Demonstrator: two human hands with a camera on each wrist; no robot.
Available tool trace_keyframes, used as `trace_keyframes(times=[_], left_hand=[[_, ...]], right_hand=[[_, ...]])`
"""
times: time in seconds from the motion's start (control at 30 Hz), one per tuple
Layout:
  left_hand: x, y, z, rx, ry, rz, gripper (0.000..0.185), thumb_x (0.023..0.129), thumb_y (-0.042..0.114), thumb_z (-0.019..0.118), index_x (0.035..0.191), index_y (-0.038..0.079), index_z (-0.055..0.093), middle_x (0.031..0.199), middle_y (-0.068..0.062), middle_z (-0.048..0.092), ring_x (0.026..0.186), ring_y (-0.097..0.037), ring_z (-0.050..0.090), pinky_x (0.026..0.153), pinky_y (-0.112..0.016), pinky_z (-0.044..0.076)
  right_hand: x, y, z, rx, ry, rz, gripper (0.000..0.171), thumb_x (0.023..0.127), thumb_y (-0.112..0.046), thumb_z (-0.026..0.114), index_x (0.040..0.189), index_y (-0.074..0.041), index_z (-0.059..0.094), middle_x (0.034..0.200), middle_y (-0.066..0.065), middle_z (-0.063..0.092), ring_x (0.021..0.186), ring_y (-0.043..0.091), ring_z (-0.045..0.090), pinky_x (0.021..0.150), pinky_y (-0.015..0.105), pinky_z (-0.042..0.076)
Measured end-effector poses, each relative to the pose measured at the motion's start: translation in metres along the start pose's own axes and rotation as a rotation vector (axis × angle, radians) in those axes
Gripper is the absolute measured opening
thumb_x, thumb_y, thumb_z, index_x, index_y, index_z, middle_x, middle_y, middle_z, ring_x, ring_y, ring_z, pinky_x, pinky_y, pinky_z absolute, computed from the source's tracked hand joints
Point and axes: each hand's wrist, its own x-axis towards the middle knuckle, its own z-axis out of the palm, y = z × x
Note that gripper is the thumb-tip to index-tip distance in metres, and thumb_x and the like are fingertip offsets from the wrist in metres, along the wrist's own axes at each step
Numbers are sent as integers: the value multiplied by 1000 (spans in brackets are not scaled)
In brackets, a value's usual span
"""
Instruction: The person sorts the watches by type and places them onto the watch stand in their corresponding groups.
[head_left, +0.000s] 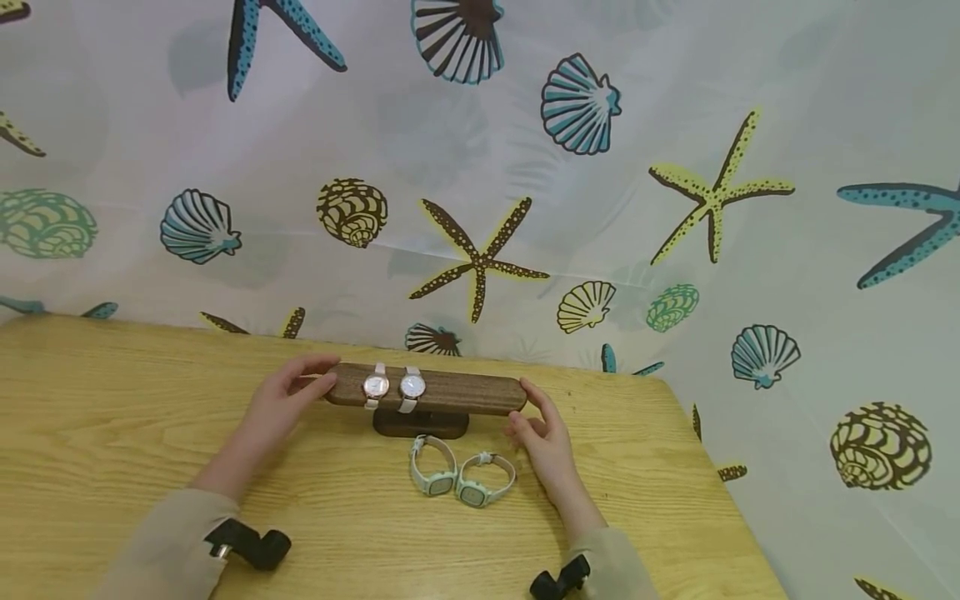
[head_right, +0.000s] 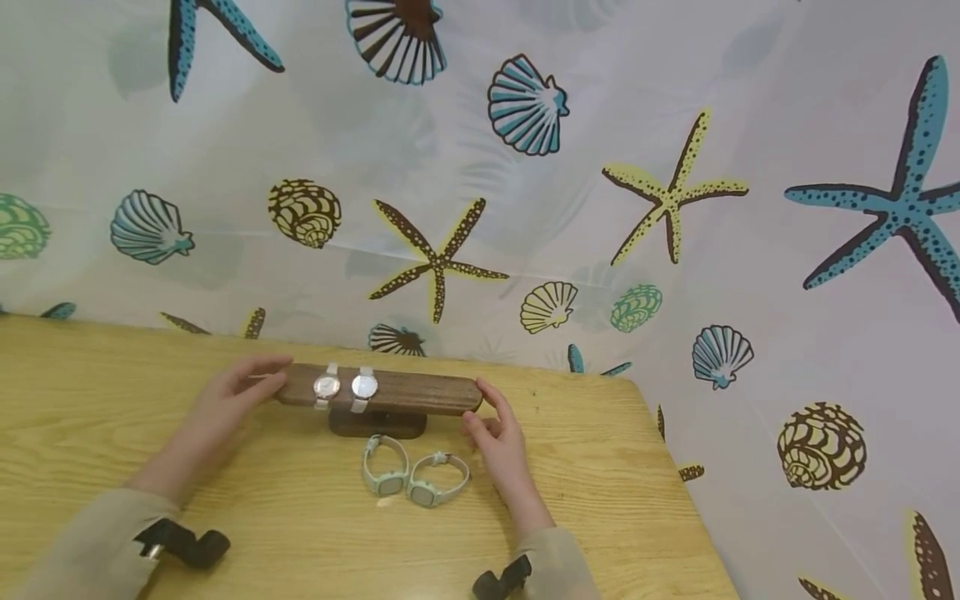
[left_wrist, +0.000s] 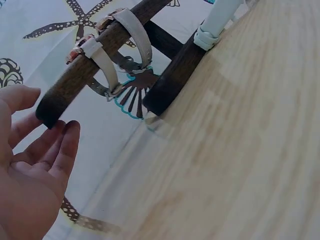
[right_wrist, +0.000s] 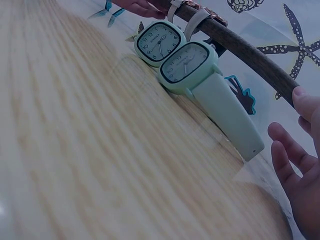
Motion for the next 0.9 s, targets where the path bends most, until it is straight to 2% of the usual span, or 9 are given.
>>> trace_keyframes(times=[0.1,0.2,0.3,0.37,0.53,0.67,0.8,0.9], left_hand=[[-1,-4,5,-156,14,-39,48,98,34,55,132,1,52,127,-9,51,102,-5,53,85,-20,49],[-2,-8,9,-325,18,-68,41,98,31,56,129,4,55,119,-2,53,96,-7,56,83,-23,51],[-2,-12,11,-473,-1,-70,31,98,24,56,125,8,57,110,-1,56,87,-12,61,80,-27,54],[-2,-14,12,-525,-14,-53,29,99,21,55,125,8,57,106,-3,58,82,-14,62,77,-28,55],[-1,-16,13,-542,-15,-5,32,98,18,56,127,4,55,99,-5,60,79,-16,63,75,-29,55],[-1,-18,13,-501,6,8,34,98,17,57,128,1,54,98,-3,62,79,-15,63,74,-28,55],[-3,-19,11,-477,14,14,34,98,17,57,128,3,55,100,-1,63,80,-15,63,74,-27,55],[-3,-18,11,-478,12,20,33,98,16,57,128,2,55,99,-1,64,79,-15,63,74,-27,55]], right_hand=[[0,1,0,-2,3,-2,51,98,-12,55,146,-9,38,144,14,37,94,45,60,74,40,54],[0,2,-1,0,6,-12,51,98,-11,56,146,-8,38,143,15,38,93,44,61,72,38,54],[1,3,-1,5,9,-28,52,97,-9,56,145,-6,38,141,16,40,90,41,62,70,34,53],[1,3,-2,5,8,-41,52,97,-7,56,145,-5,37,140,18,40,88,39,62,67,32,52],[1,0,-1,-22,18,-53,52,96,-6,57,145,-5,38,140,19,38,90,38,57,65,33,52],[1,-3,0,-77,40,-76,52,95,-7,59,143,-3,40,141,19,39,98,35,53,74,36,51],[5,3,0,-166,101,-165,49,94,-10,62,140,-4,44,138,17,42,108,38,46,85,43,45],[6,1,2,-222,168,-255,43,94,-14,62,135,-8,49,133,12,46,109,37,43,85,51,41]])
